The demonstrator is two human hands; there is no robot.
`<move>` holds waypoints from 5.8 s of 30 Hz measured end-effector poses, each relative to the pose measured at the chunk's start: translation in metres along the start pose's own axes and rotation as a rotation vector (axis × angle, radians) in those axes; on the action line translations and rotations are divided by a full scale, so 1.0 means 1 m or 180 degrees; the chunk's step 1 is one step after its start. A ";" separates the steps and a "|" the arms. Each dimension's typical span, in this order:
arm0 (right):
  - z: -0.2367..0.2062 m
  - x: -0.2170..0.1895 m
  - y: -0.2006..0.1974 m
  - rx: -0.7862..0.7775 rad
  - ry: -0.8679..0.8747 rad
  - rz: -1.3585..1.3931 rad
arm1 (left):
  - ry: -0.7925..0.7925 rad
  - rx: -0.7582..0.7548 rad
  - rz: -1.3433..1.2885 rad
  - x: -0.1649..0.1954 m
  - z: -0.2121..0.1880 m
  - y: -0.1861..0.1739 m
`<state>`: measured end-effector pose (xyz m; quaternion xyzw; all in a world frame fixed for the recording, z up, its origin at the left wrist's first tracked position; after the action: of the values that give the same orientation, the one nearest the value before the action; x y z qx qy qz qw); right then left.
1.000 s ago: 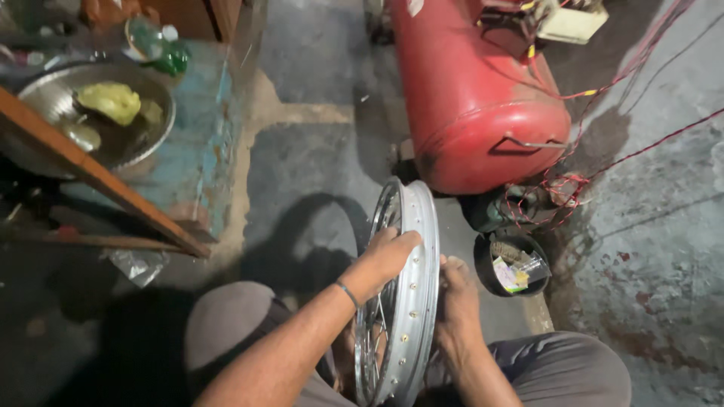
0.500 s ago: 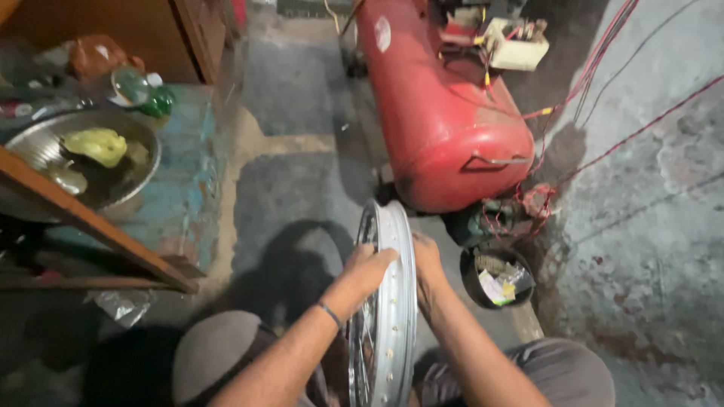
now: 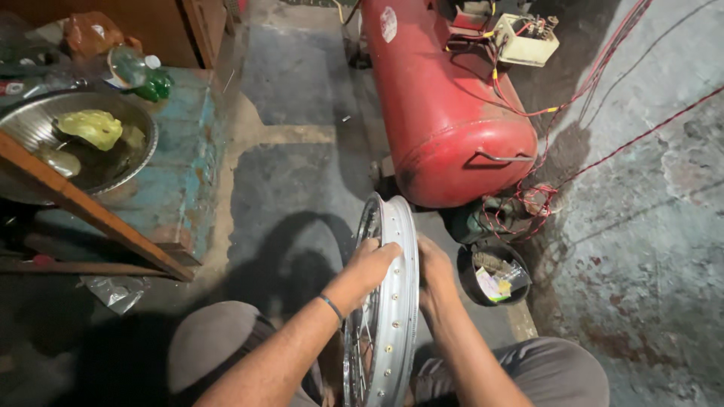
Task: The person sits on the floor and inserts metal spokes into a bicycle wheel rim, then secures them with small fasteners. The person repeatedly picks up spokes and fasteners from the floor and attaches them to the rim by hand.
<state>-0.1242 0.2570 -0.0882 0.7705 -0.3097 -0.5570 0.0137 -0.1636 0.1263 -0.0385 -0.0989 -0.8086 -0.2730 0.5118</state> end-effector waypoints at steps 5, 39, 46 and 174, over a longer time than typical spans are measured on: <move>0.013 -0.013 -0.001 0.0292 -0.0311 -0.0964 | -0.0034 0.0287 0.0665 0.001 -0.002 -0.012; 0.021 -0.018 0.000 0.0300 -0.0202 -0.0580 | -0.0018 -0.0059 -0.0178 0.001 -0.002 0.001; -0.049 0.025 -0.037 0.0926 0.0074 0.0171 | 0.0042 0.0169 0.0407 0.001 -0.005 -0.007; -0.078 -0.120 0.076 -0.0086 -0.1797 -0.3461 | 0.0372 -0.0858 0.0444 0.022 0.016 -0.010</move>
<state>-0.1143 0.2294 0.0712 0.6406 0.1431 -0.6707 -0.3453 -0.1906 0.1240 -0.0279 -0.2065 -0.7246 -0.3482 0.5577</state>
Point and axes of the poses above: each hand's wrist, its own z-axis towards the middle knuckle, its own y-axis out of the palm, x = y × z, the point moved 10 cm from there along z, towards the middle knuckle, and after that the axes turned 9 degrees about -z, right-handed, at the moved point
